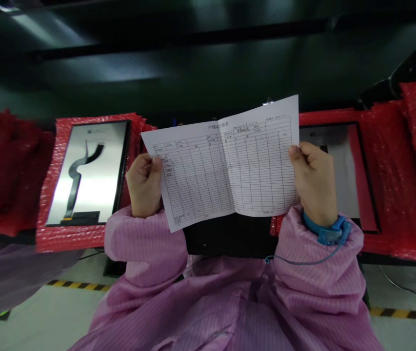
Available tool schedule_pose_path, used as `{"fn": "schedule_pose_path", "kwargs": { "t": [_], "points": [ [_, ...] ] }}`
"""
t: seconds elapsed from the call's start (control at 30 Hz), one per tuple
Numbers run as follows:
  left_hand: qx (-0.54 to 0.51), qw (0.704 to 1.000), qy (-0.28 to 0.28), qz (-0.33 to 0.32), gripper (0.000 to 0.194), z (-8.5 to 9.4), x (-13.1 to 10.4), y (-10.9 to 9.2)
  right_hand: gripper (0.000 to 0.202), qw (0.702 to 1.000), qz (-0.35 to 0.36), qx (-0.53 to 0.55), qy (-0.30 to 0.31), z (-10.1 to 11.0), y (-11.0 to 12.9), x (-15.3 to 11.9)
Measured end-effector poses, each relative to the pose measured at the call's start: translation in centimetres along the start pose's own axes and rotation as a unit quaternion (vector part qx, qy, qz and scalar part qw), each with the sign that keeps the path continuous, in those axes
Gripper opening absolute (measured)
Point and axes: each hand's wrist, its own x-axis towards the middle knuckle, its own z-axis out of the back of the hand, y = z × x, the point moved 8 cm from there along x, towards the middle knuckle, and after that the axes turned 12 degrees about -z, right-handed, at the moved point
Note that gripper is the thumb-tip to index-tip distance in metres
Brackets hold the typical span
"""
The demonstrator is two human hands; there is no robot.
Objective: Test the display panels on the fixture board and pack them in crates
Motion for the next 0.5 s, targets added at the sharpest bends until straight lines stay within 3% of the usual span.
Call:
{"fn": "schedule_pose_path", "kwargs": {
  "t": [0.2, 0.3, 0.4, 0.5],
  "points": [
    [-0.024, 0.999, -0.045, 0.011, 0.040, 0.3, -0.1, -0.2, 0.033, 1.000, 0.003, 0.002, -0.004, -0.5, -0.4, 0.1],
    [-0.139, 0.988, -0.056, 0.039, 0.053, -0.6, -1.0, -1.5, 0.034, 1.000, 0.021, 0.012, -0.012, -0.9, -0.2, 0.0],
    [-0.299, 0.950, 0.040, 0.082, 0.070, -3.5, -3.0, -3.8, 0.033, 0.999, 0.029, 0.045, 0.010, -1.7, 0.1, -0.3],
    [-0.308, 0.927, 0.210, 0.036, 0.058, -6.8, -5.7, -6.6, 0.027, 0.986, -0.012, 0.140, 0.085, -3.3, -0.1, -0.7]
  ]
}}
